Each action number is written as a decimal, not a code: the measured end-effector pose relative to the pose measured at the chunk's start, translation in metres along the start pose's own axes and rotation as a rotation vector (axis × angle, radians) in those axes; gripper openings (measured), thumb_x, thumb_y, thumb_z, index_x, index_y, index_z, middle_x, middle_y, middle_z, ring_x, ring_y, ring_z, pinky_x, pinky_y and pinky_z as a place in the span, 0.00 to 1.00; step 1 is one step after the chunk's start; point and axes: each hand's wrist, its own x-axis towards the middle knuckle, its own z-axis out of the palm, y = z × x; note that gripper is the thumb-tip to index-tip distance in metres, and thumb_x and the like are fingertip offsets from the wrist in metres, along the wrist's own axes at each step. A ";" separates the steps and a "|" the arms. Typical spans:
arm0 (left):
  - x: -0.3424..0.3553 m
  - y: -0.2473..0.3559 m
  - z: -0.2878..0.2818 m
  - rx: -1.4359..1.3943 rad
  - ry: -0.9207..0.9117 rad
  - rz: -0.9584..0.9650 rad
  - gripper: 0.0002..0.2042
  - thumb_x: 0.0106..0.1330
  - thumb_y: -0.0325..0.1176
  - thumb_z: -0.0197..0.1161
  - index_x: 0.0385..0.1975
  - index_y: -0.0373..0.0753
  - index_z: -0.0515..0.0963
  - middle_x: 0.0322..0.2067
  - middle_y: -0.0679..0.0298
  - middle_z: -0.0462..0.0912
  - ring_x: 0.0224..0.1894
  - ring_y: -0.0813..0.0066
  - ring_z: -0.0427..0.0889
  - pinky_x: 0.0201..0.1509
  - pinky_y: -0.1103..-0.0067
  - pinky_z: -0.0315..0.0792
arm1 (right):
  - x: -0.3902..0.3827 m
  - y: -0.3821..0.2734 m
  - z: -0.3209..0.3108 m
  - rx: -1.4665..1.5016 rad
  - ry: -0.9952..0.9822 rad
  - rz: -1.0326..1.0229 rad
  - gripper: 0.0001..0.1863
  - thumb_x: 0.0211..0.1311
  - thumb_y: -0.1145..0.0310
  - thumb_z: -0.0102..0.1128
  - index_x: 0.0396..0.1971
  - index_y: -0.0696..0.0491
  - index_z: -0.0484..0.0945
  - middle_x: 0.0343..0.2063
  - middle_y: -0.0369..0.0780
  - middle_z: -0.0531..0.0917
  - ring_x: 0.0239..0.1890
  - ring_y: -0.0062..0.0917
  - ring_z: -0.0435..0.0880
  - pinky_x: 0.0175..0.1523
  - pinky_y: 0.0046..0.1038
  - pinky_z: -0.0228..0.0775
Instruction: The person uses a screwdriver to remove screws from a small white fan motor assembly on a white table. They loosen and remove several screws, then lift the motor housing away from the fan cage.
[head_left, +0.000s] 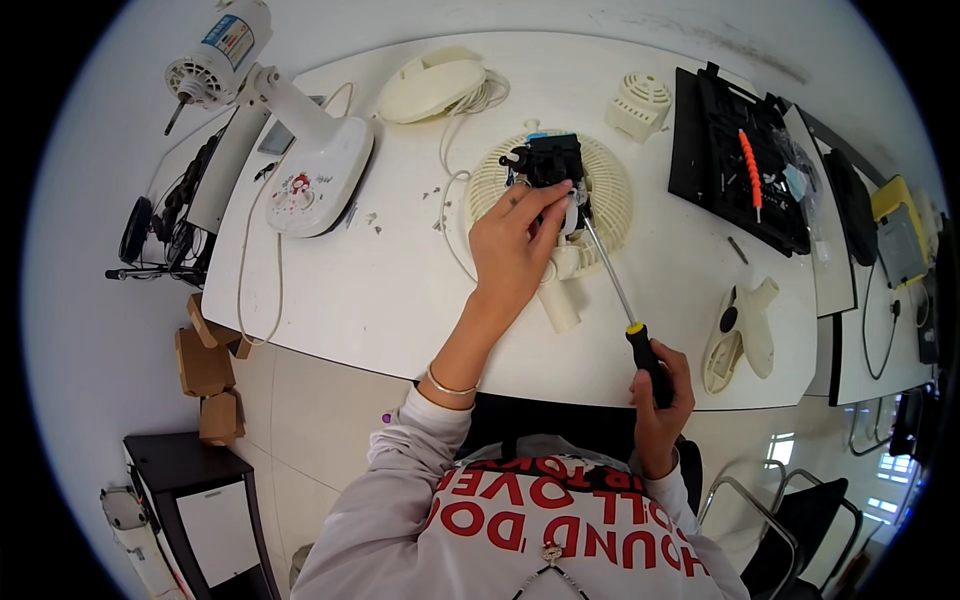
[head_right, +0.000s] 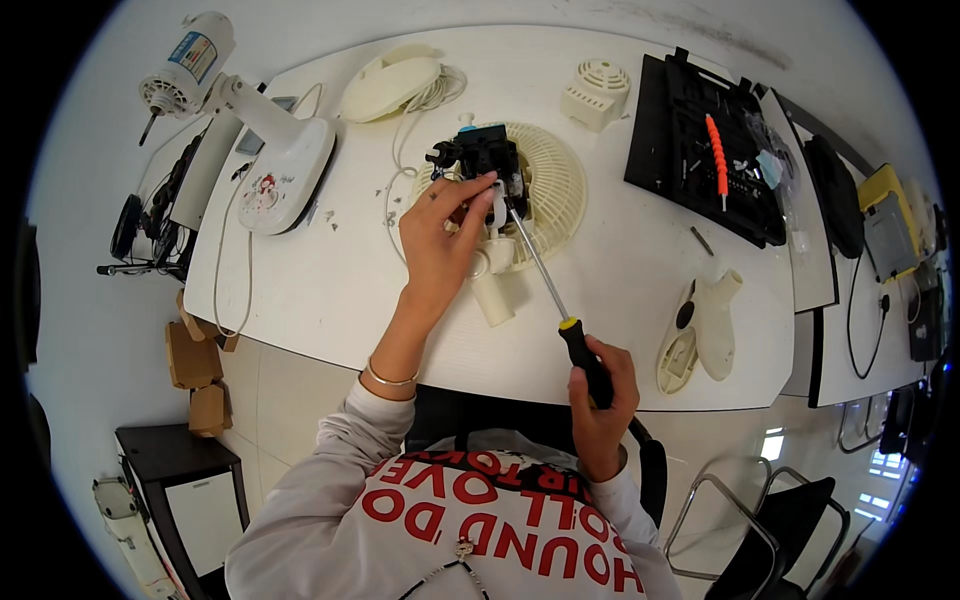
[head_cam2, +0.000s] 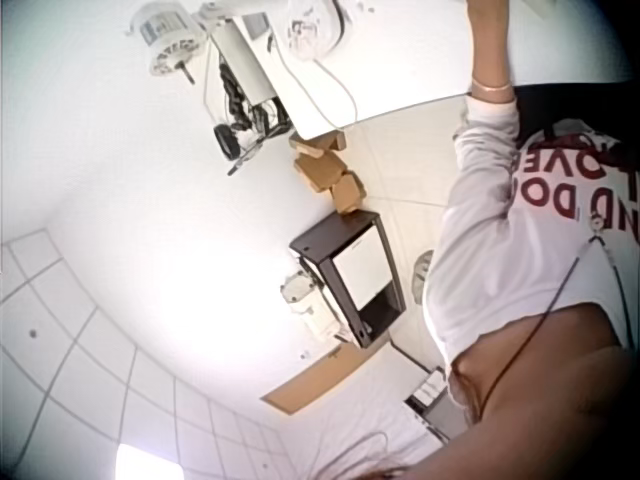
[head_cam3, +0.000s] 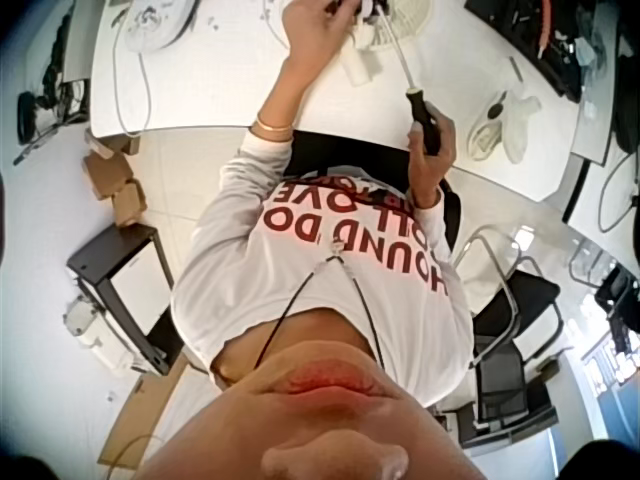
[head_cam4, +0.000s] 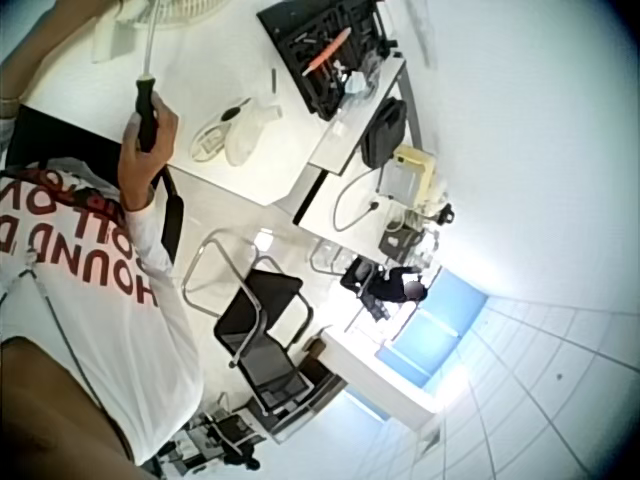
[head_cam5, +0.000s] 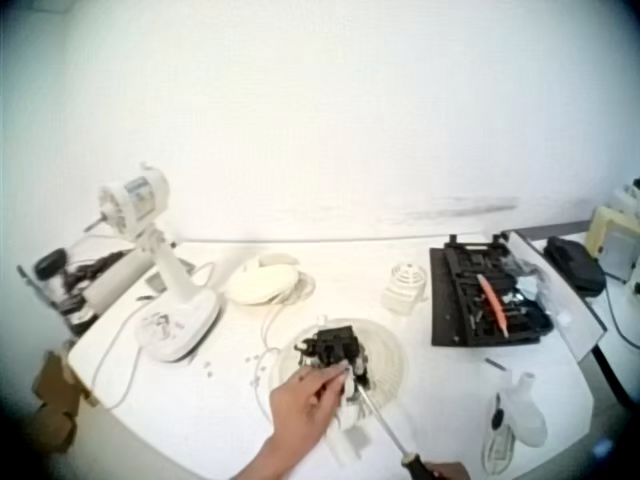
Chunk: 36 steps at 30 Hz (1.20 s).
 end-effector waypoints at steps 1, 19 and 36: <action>0.000 0.001 0.000 0.001 0.005 0.004 0.07 0.62 0.27 0.69 0.39 0.42 0.86 0.23 0.67 0.78 0.17 0.79 0.71 0.21 0.82 0.64 | -0.001 0.001 0.002 0.003 0.001 0.006 0.18 0.58 0.80 0.60 0.50 0.59 0.78 0.42 0.42 0.80 0.41 0.25 0.78 0.47 0.23 0.69; 0.003 0.006 0.001 0.087 0.019 0.034 0.06 0.61 0.27 0.70 0.37 0.42 0.87 0.23 0.67 0.78 0.16 0.79 0.71 0.20 0.81 0.64 | -0.001 -0.005 0.007 0.003 -0.037 -0.018 0.21 0.57 0.80 0.62 0.53 0.59 0.76 0.43 0.42 0.78 0.42 0.26 0.77 0.48 0.24 0.69; 0.012 0.001 -0.019 0.063 -0.226 0.013 0.12 0.61 0.23 0.62 0.43 0.41 0.86 0.15 0.65 0.76 0.14 0.79 0.69 0.20 0.81 0.64 | 0.005 -0.034 0.004 0.605 -0.172 0.537 0.17 0.68 0.74 0.56 0.54 0.57 0.67 0.39 0.42 0.82 0.21 0.14 0.73 0.21 0.13 0.61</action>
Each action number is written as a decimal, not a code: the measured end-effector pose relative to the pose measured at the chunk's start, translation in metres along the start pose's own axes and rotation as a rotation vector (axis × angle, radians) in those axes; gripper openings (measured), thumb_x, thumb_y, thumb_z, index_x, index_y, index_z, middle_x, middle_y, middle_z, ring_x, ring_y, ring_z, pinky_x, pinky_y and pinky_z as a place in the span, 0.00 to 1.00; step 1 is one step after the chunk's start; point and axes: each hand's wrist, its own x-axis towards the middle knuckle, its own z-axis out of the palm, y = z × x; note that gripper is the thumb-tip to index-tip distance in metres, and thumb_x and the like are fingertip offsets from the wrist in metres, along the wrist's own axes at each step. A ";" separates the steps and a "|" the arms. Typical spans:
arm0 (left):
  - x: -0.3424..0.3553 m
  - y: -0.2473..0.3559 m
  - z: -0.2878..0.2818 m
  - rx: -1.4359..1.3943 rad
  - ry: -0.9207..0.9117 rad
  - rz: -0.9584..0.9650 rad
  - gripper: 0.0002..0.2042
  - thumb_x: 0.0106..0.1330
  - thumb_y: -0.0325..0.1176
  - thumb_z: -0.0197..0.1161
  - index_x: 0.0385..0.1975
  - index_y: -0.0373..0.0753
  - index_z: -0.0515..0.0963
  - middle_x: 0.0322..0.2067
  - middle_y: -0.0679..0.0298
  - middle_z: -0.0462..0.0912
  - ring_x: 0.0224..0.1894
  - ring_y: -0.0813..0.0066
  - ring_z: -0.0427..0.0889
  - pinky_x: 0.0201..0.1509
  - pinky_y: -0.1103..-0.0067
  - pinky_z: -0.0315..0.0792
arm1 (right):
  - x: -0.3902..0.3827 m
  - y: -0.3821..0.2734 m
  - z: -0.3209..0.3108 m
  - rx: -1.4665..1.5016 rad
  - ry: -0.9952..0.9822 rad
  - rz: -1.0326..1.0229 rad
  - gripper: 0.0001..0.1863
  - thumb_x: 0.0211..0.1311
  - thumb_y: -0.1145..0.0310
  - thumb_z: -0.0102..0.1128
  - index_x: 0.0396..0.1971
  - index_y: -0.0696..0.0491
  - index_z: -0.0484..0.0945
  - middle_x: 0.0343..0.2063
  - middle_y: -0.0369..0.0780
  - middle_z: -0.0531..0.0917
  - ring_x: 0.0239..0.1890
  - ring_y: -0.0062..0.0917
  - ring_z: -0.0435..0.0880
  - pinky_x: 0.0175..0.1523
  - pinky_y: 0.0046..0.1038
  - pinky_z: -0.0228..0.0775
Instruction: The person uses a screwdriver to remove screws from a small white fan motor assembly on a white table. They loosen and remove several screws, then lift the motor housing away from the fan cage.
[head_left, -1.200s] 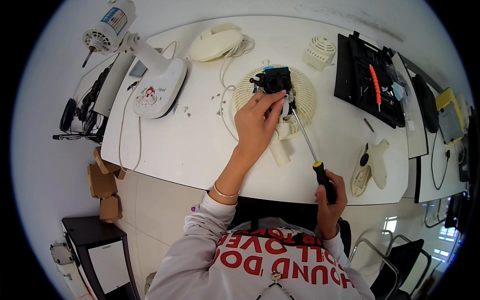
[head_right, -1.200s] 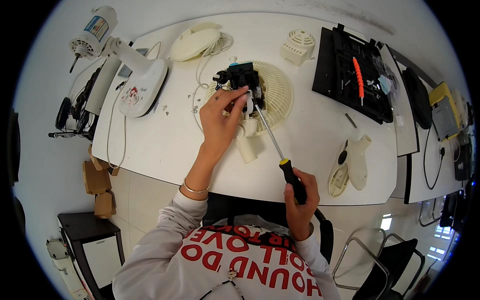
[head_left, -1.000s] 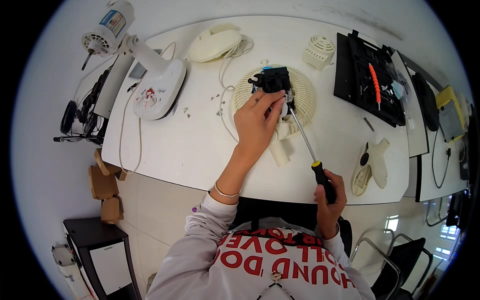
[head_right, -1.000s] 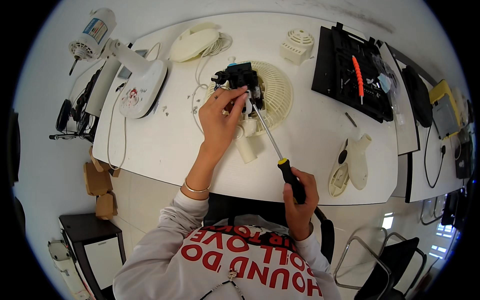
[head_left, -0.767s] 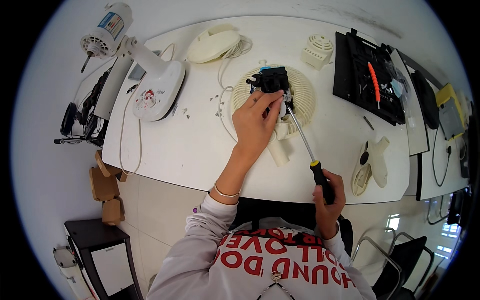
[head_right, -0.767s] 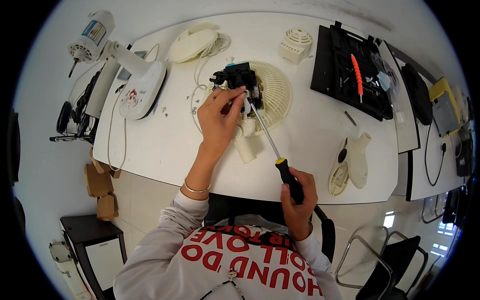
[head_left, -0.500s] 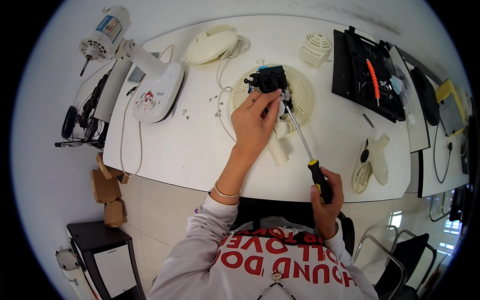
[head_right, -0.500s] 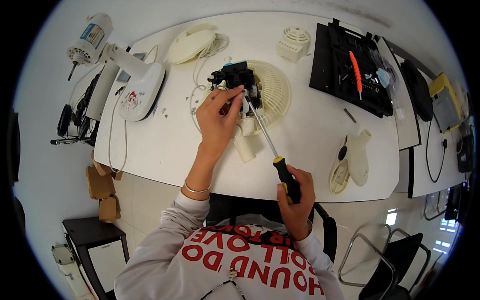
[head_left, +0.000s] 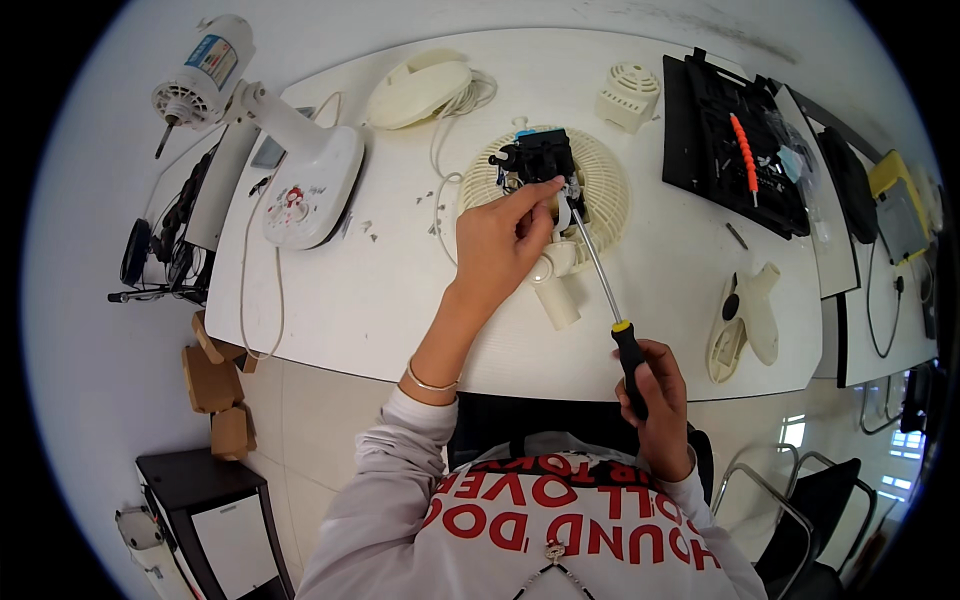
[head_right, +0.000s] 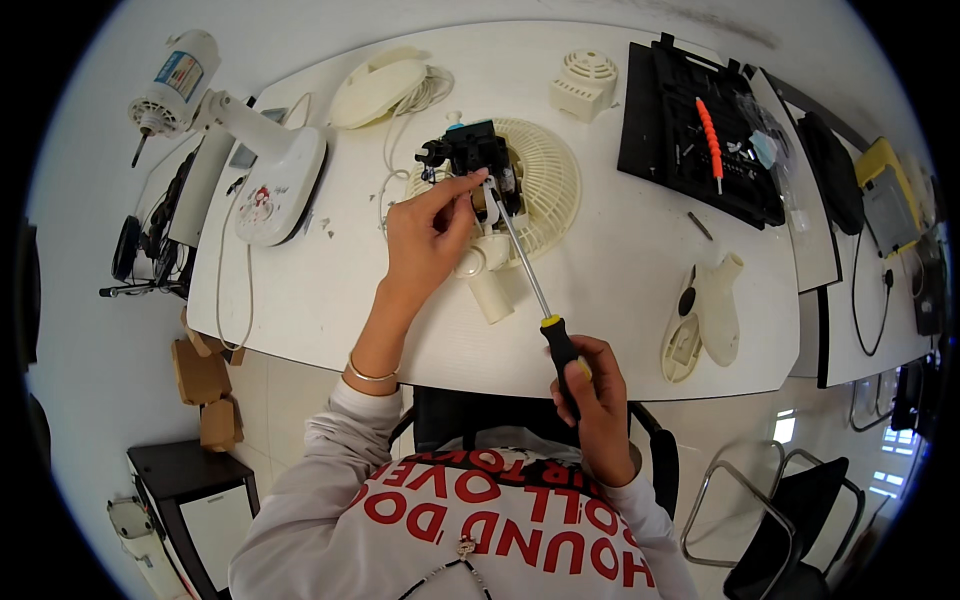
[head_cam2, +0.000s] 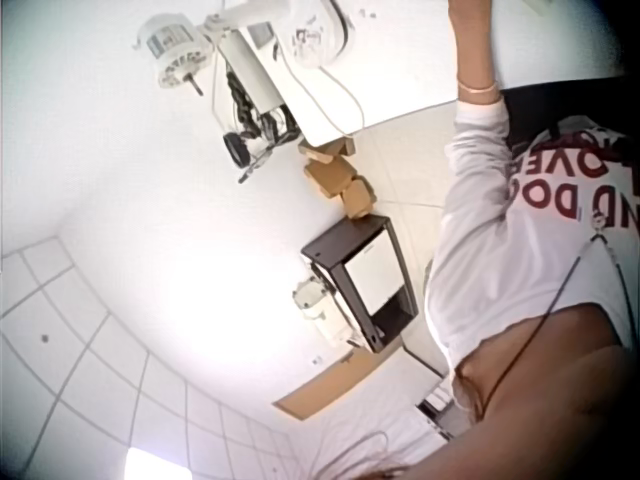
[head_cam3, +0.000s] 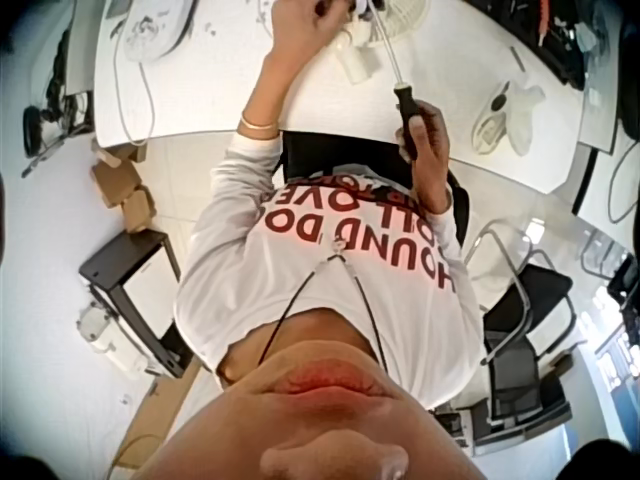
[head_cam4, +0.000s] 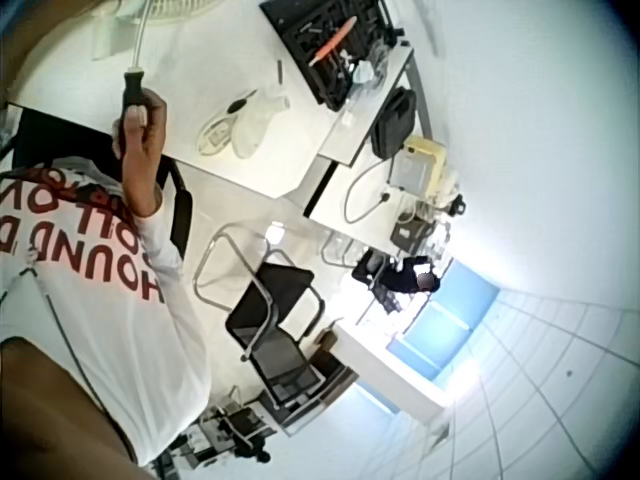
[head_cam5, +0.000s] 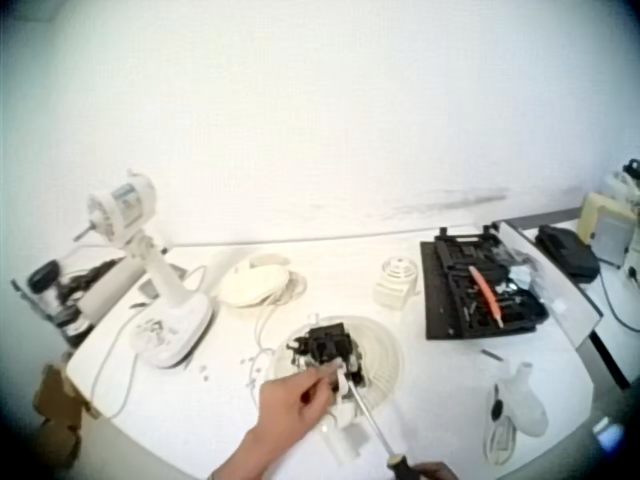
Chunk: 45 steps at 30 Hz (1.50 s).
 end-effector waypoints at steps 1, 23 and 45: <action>0.002 -0.001 -0.002 -0.001 -0.016 0.023 0.13 0.62 0.22 0.61 0.44 0.41 0.86 0.14 0.66 0.74 0.14 0.81 0.67 0.20 0.82 0.62 | -0.001 0.001 0.001 -0.170 0.000 -0.089 0.18 0.68 0.73 0.57 0.55 0.57 0.66 0.40 0.41 0.81 0.22 0.14 0.74 0.23 0.14 0.63; 0.083 0.001 -0.068 0.245 -0.181 0.511 0.17 0.56 0.30 0.70 0.47 0.49 0.84 0.44 0.62 0.83 0.44 0.64 0.81 0.42 0.72 0.75 | -0.018 -0.014 0.035 -0.301 0.178 -0.020 0.24 0.61 0.83 0.60 0.56 0.56 0.65 0.48 0.38 0.72 0.26 0.12 0.76 0.24 0.12 0.63; 0.088 -0.022 -0.028 0.196 -0.485 0.434 0.09 0.52 0.32 0.74 0.34 0.46 0.86 0.48 0.65 0.76 0.45 0.66 0.76 0.52 0.70 0.71 | -0.025 -0.056 0.050 -1.222 0.491 -0.700 0.16 0.55 0.80 0.68 0.45 0.60 0.79 0.33 0.42 0.80 0.32 0.23 0.78 0.37 0.22 0.70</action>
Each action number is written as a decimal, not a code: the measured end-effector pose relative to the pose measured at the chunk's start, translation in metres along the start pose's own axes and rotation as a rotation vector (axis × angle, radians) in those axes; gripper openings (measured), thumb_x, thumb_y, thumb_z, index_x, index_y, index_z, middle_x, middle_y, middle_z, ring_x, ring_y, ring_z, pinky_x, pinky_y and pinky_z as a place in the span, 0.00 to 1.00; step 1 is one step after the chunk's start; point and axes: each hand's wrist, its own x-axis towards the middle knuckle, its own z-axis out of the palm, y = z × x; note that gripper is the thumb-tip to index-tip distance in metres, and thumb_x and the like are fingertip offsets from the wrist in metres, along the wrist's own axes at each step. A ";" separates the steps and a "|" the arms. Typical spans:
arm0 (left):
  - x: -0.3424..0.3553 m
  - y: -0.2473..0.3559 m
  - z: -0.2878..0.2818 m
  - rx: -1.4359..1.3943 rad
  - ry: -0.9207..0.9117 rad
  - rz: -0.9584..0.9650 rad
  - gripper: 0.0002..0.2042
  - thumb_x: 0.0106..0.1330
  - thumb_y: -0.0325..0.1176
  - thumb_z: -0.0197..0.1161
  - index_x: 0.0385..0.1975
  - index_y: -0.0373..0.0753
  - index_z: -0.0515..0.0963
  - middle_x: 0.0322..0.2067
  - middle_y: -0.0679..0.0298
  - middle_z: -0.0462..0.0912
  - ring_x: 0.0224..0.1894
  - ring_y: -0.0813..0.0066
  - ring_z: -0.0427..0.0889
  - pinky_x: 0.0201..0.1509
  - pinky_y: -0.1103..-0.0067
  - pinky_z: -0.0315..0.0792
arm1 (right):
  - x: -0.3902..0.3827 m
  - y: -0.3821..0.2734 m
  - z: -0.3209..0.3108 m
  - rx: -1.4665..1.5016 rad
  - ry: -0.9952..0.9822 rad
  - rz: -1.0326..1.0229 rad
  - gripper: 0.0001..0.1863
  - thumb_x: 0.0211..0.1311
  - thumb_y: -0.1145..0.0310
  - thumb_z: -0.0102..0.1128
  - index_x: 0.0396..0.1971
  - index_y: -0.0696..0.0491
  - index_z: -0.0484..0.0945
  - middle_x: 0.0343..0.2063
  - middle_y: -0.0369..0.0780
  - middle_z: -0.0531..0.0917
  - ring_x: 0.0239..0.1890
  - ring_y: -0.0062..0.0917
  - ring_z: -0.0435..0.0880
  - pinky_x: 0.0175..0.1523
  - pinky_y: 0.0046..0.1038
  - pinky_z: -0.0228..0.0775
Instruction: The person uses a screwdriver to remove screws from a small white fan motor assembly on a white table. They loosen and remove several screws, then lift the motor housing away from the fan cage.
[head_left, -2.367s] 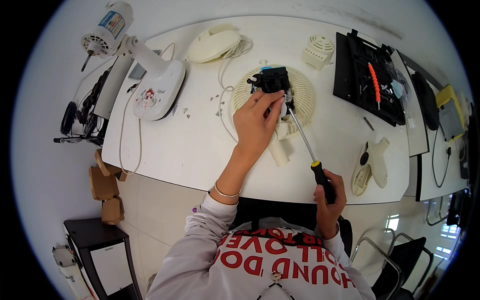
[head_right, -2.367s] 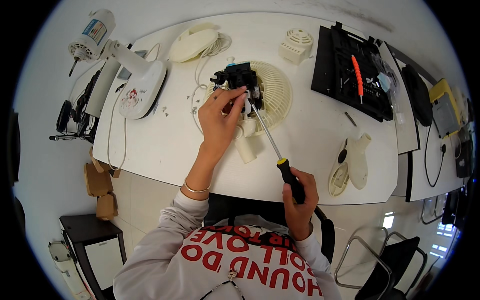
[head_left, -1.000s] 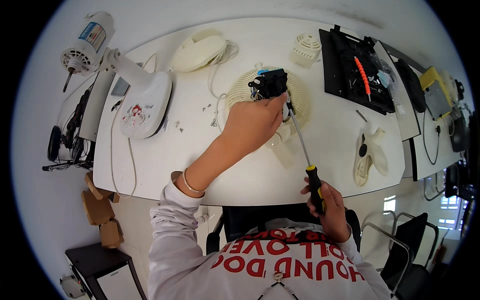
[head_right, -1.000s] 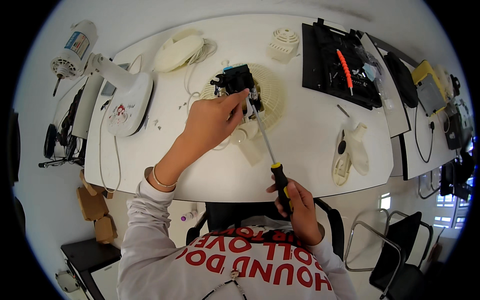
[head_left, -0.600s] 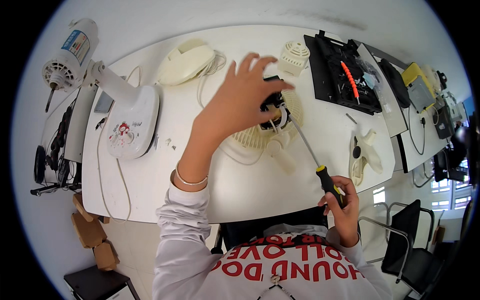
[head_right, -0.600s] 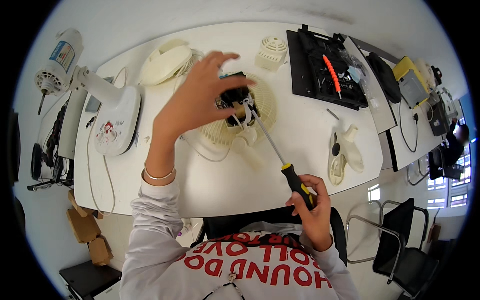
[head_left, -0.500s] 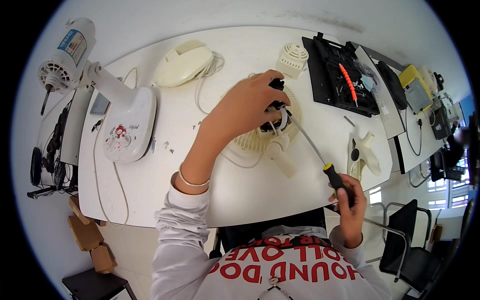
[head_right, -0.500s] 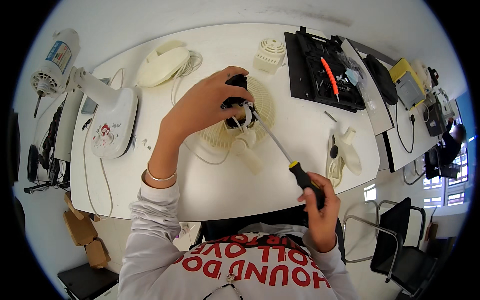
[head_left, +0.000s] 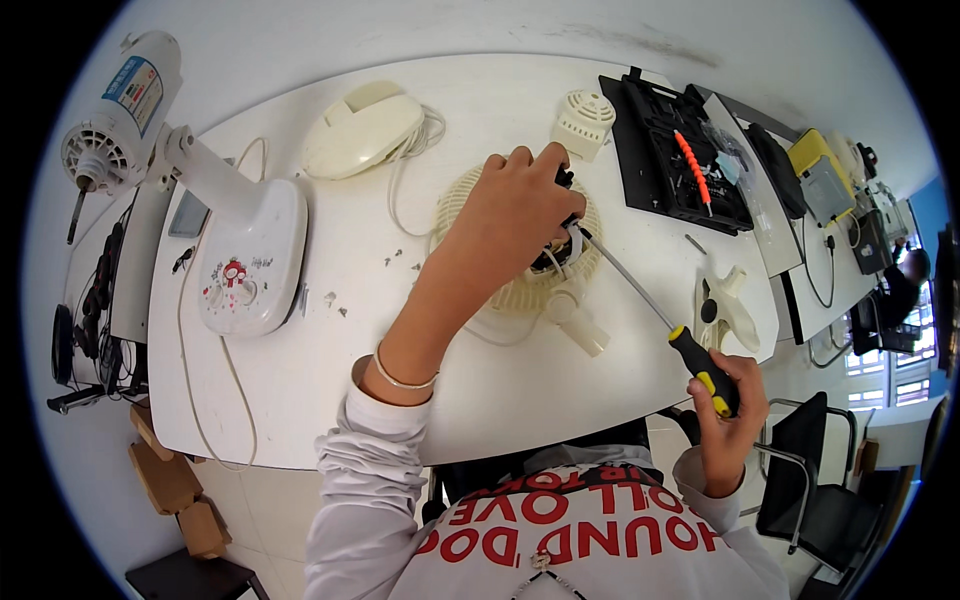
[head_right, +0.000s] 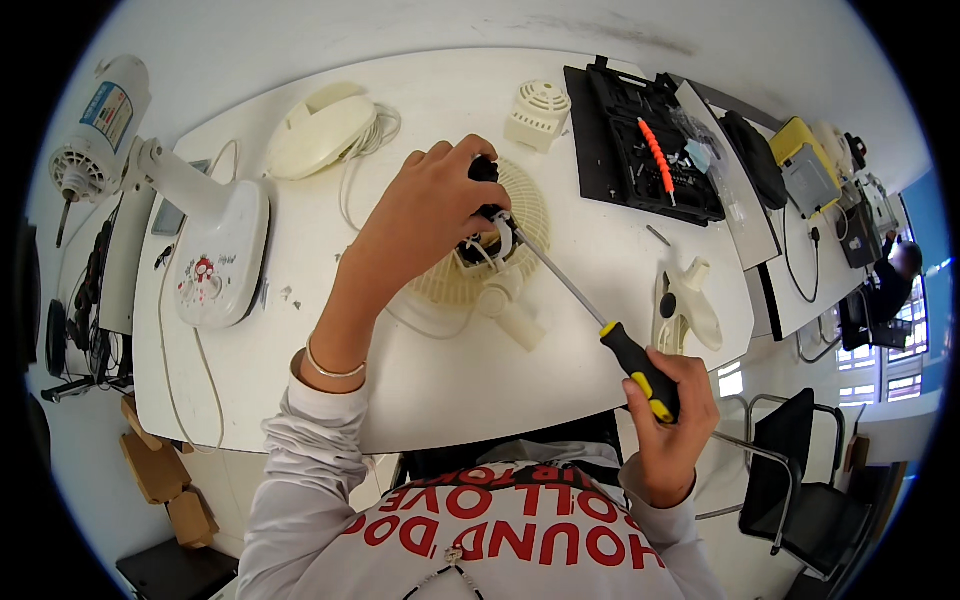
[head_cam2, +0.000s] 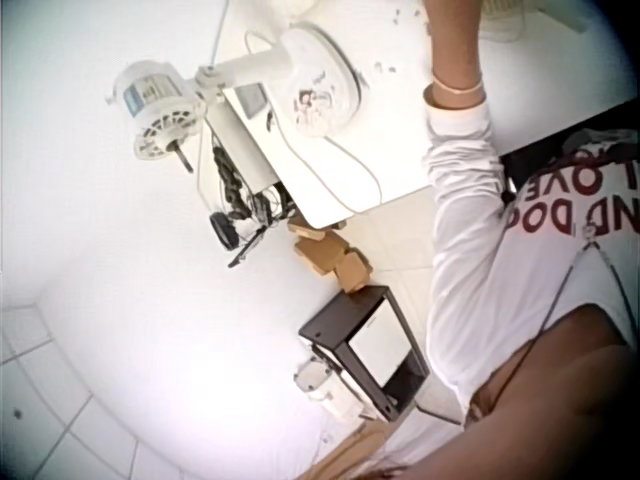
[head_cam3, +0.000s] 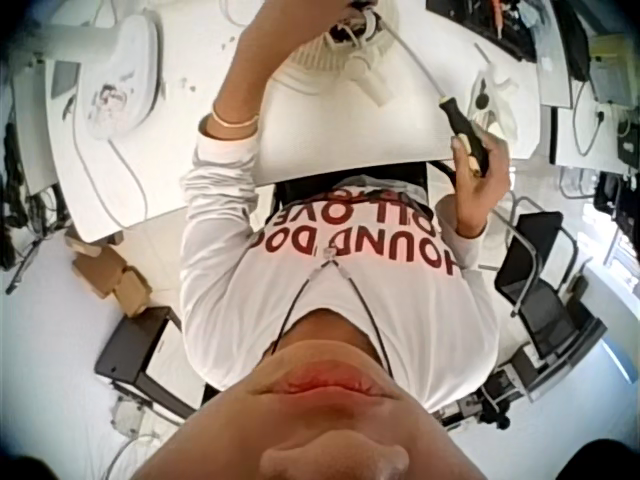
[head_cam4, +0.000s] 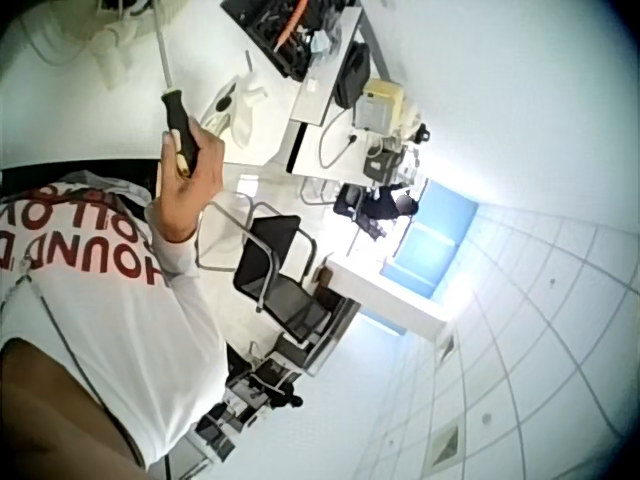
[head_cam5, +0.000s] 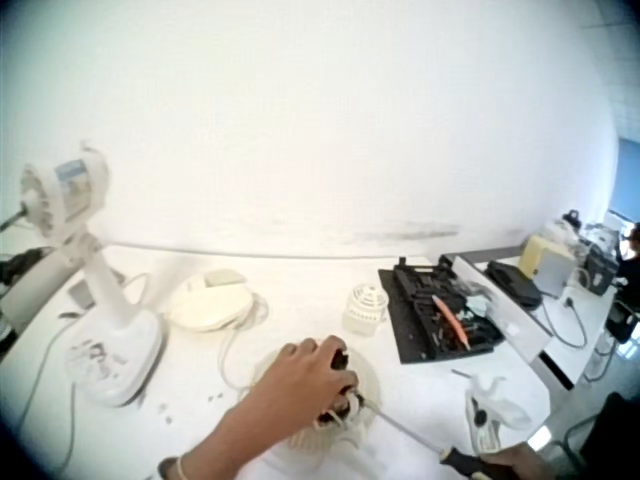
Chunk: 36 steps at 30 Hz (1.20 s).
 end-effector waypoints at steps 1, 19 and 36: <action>0.000 0.000 0.001 0.020 0.010 0.010 0.10 0.51 0.32 0.74 0.34 0.46 0.85 0.47 0.65 0.76 0.45 0.65 0.77 0.52 0.70 0.71 | 0.000 -0.001 -0.001 0.063 -0.024 0.127 0.17 0.56 0.79 0.67 0.47 0.60 0.79 0.33 0.42 0.80 0.31 0.22 0.77 0.37 0.22 0.69; 0.001 0.003 0.006 0.108 0.032 -0.031 0.20 0.52 0.35 0.75 0.45 0.47 0.77 0.46 0.64 0.75 0.43 0.64 0.78 0.51 0.69 0.71 | 0.005 -0.005 0.007 0.169 -0.058 0.283 0.12 0.69 0.71 0.58 0.47 0.61 0.81 0.28 0.38 0.81 0.22 0.17 0.74 0.32 0.21 0.68; 0.000 -0.002 0.005 0.033 0.042 -0.013 0.12 0.53 0.34 0.73 0.35 0.43 0.80 0.50 0.63 0.76 0.42 0.64 0.77 0.52 0.69 0.70 | 0.012 0.009 0.007 0.028 -0.132 -0.009 0.18 0.54 0.79 0.67 0.46 0.57 0.77 0.36 0.41 0.77 0.27 0.22 0.76 0.35 0.21 0.69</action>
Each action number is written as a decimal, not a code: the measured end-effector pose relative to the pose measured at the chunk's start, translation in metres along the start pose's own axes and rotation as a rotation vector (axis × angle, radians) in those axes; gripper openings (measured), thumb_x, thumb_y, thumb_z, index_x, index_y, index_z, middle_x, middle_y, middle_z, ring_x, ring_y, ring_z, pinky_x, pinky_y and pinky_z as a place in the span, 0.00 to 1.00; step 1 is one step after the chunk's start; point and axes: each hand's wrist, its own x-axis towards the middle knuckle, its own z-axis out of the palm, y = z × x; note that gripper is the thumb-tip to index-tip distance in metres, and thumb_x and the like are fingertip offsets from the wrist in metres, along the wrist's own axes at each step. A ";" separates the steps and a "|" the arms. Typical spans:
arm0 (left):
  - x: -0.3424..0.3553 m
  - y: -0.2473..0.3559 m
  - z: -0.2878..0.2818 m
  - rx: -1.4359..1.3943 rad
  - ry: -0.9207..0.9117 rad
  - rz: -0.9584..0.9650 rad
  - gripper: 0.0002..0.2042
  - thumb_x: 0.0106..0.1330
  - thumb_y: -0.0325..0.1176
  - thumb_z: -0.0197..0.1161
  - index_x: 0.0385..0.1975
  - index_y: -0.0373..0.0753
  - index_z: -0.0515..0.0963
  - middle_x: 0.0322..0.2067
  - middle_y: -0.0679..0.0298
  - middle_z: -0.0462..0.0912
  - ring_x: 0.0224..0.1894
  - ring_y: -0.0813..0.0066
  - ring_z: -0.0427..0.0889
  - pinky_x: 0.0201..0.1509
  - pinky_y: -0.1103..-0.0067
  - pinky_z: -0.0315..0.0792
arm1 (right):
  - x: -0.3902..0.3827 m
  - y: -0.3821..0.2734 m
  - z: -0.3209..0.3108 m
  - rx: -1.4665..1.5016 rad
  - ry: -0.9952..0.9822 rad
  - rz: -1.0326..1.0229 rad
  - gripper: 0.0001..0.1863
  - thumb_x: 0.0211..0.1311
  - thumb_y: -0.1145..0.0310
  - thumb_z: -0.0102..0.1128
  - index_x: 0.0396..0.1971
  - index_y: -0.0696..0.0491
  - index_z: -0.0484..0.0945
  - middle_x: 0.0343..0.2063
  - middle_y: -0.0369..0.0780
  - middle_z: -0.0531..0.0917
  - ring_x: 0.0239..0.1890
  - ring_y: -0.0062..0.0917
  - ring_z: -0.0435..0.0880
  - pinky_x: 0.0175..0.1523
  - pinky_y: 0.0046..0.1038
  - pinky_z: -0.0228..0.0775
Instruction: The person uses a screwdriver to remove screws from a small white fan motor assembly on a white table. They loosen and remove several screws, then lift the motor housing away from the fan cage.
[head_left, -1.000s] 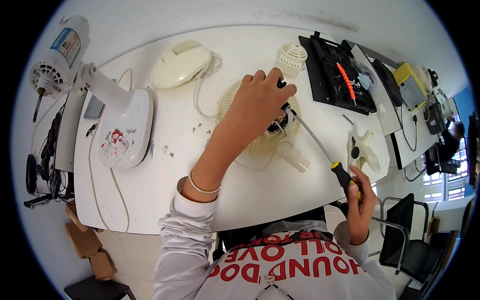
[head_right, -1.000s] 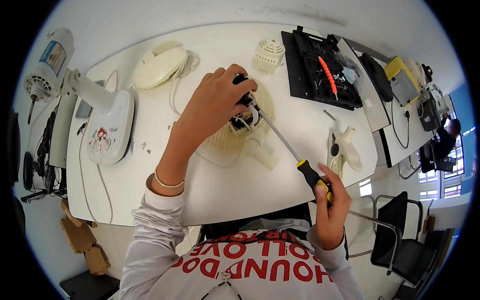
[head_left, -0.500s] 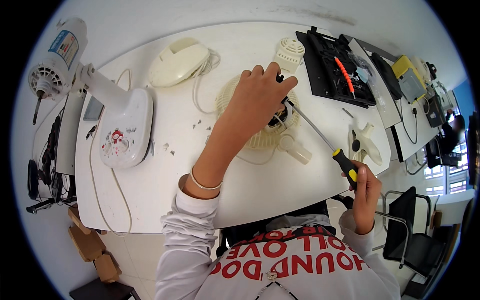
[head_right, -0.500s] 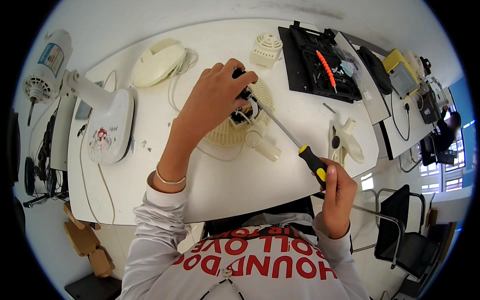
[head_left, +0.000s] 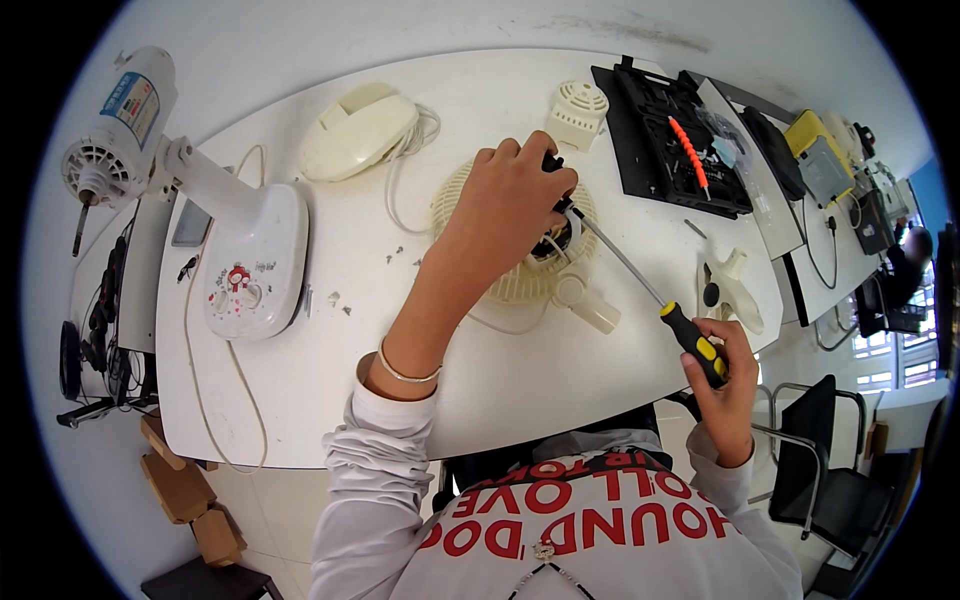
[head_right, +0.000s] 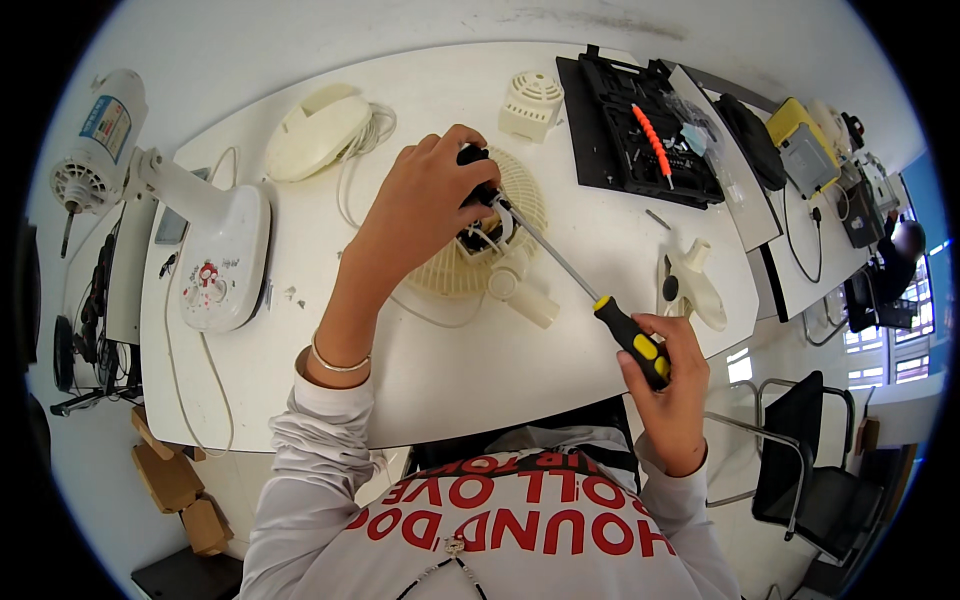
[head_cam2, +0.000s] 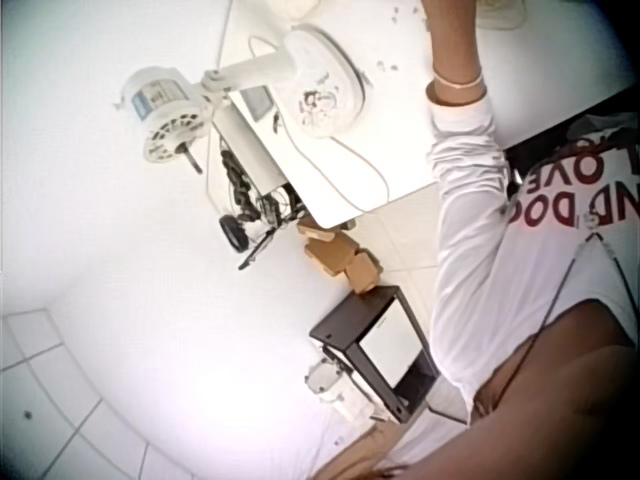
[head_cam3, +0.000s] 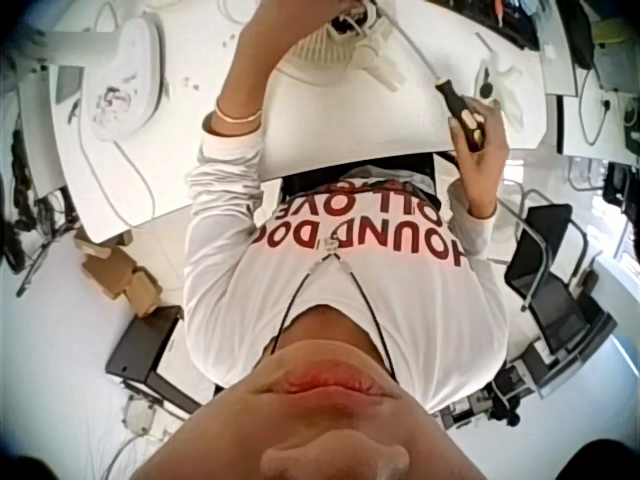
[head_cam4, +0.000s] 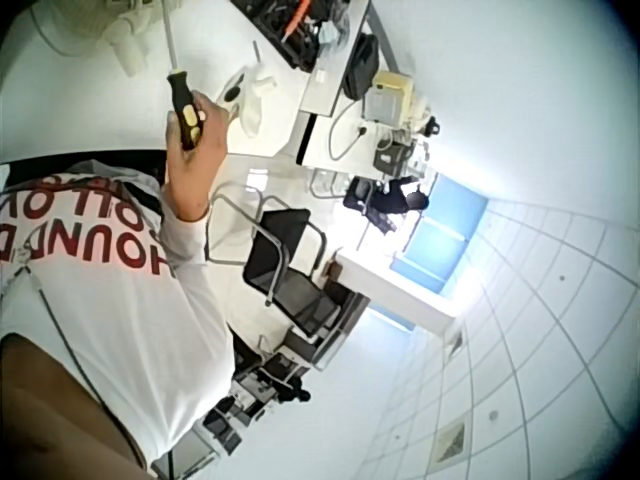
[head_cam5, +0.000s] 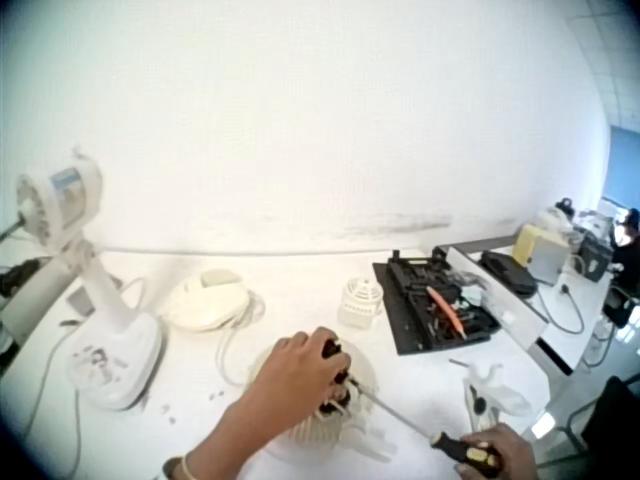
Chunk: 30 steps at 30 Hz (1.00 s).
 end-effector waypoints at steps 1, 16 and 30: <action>0.000 0.000 0.000 -0.010 0.011 0.001 0.12 0.53 0.34 0.73 0.35 0.43 0.80 0.50 0.63 0.76 0.42 0.64 0.77 0.52 0.69 0.70 | 0.000 0.000 -0.001 0.005 -0.006 0.048 0.15 0.61 0.75 0.63 0.48 0.59 0.79 0.33 0.40 0.78 0.26 0.21 0.76 0.33 0.20 0.68; 0.001 -0.001 -0.002 -0.053 -0.015 -0.020 0.11 0.54 0.33 0.72 0.36 0.43 0.80 0.52 0.64 0.75 0.44 0.64 0.76 0.53 0.69 0.70 | 0.006 0.002 0.001 0.184 -0.102 0.169 0.26 0.57 0.78 0.67 0.57 0.56 0.75 0.38 0.38 0.77 0.30 0.18 0.75 0.35 0.20 0.68; 0.002 0.000 -0.002 -0.040 -0.018 -0.029 0.11 0.53 0.33 0.73 0.36 0.43 0.81 0.52 0.64 0.75 0.43 0.64 0.77 0.52 0.69 0.70 | 0.006 0.009 0.000 0.450 -0.123 0.401 0.16 0.68 0.68 0.61 0.52 0.58 0.78 0.32 0.36 0.80 0.22 0.13 0.72 0.27 0.16 0.64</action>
